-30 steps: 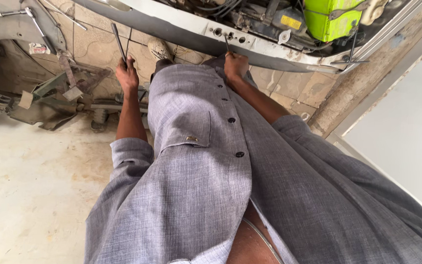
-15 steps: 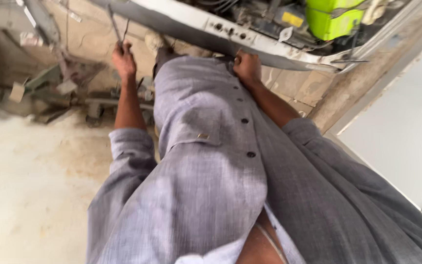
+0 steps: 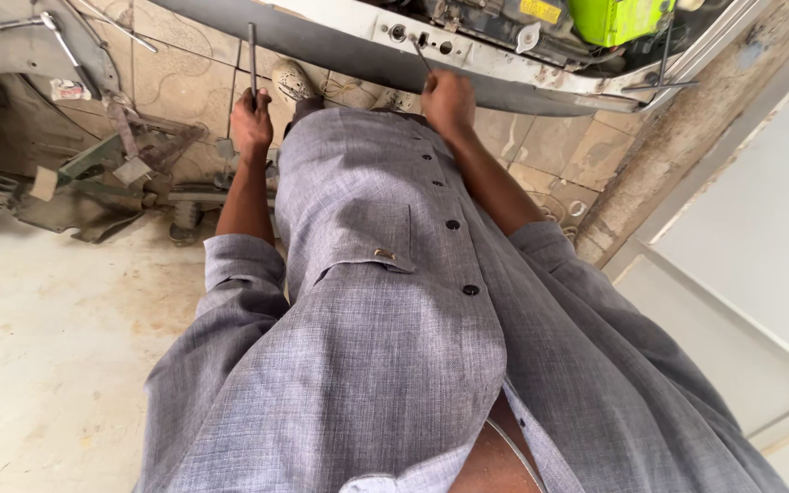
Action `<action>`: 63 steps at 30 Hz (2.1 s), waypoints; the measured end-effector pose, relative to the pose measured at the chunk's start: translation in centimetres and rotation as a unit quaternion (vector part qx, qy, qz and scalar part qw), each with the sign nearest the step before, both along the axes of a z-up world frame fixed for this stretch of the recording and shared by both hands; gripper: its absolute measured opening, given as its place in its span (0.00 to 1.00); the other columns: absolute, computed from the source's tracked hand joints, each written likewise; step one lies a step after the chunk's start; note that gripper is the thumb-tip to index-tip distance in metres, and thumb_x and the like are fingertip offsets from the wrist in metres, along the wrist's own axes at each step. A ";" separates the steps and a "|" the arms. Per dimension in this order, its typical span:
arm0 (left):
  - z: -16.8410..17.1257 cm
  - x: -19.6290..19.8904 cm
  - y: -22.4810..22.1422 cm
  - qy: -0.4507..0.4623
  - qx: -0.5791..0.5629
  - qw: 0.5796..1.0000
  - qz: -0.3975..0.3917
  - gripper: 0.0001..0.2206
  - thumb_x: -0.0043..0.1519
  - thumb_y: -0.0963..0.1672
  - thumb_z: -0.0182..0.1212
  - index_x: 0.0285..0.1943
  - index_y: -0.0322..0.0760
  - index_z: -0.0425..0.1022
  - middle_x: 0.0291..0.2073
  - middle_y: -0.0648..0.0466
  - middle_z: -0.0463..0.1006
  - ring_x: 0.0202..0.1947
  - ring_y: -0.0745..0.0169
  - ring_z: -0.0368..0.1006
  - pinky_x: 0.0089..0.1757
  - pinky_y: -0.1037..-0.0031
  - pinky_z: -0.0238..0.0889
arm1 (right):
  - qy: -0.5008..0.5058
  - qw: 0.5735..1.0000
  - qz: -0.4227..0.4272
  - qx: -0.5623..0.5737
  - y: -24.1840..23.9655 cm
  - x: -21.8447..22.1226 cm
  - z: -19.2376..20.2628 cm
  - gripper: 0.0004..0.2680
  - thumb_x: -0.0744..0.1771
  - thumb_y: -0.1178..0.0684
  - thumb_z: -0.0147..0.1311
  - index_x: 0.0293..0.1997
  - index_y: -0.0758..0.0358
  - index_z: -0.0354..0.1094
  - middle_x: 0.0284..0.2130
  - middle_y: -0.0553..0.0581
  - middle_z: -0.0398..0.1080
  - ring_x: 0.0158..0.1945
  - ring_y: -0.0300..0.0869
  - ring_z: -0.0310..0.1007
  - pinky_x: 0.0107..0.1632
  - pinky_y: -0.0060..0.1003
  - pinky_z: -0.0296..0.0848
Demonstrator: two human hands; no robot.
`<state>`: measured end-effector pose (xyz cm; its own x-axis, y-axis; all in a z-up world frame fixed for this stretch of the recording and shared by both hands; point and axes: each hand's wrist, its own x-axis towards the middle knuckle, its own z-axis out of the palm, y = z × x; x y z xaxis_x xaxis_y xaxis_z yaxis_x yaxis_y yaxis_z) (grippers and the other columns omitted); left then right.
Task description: The person works on a vehicle engine, using a long thin metal tool to reach into narrow spaces and manipulating various small parts and wires within the engine bay.
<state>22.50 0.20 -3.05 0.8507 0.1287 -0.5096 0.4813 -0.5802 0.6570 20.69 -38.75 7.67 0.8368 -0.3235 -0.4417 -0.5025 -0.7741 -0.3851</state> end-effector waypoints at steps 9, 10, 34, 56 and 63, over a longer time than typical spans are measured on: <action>0.0 0.4 1.3 -0.035 -0.042 0.997 -0.054 0.18 0.70 0.51 0.56 0.44 0.30 0.78 0.37 0.38 0.83 0.40 0.37 0.79 0.42 0.56 0.69 | 0.054 0.664 -0.571 0.479 -3.8 2.3 -2.2 0.04 0.68 0.65 0.49 0.36 0.78 0.66 0.29 0.65 0.70 0.22 0.43 0.72 0.22 0.28 0.70; 0.0 0.4 1.7 -0.031 -0.045 0.997 -0.051 0.18 0.70 0.51 0.56 0.44 0.30 0.78 0.37 0.39 0.83 0.39 0.38 0.79 0.42 0.56 0.69 | 0.055 0.590 -0.610 0.526 -4.1 2.1 -2.2 0.04 0.69 0.66 0.49 0.37 0.79 0.65 0.29 0.66 0.70 0.25 0.45 0.74 0.24 0.26 0.69; 1.5 -2.7 5.6 0.001 -0.014 0.998 -0.055 0.17 0.69 0.51 0.56 0.45 0.31 0.79 0.38 0.41 0.83 0.39 0.41 0.79 0.44 0.58 0.69 | -0.095 0.991 -0.088 -0.027 1.1 -0.4 -4.9 0.06 0.59 0.65 0.56 0.31 0.59 0.77 0.31 0.55 0.77 0.33 0.40 0.77 0.37 0.32 0.74; 1.9 -4.3 6.1 0.028 0.002 0.997 -0.068 0.20 0.69 0.53 0.56 0.45 0.31 0.80 0.35 0.39 0.82 0.36 0.40 0.78 0.42 0.57 0.68 | -0.004 0.997 -0.063 -0.046 -1.5 2.0 -1.7 0.08 0.64 0.61 0.57 0.45 0.64 0.75 0.41 0.61 0.78 0.40 0.45 0.79 0.44 0.40 0.78; 1.3 -5.1 5.9 -0.008 -0.024 0.998 -0.056 0.20 0.69 0.53 0.56 0.45 0.31 0.79 0.37 0.40 0.83 0.38 0.40 0.80 0.42 0.58 0.70 | -0.085 0.700 -0.613 0.358 -3.1 1.6 -5.3 0.04 0.67 0.60 0.54 0.39 0.72 0.72 0.37 0.67 0.77 0.39 0.52 0.80 0.40 0.43 0.81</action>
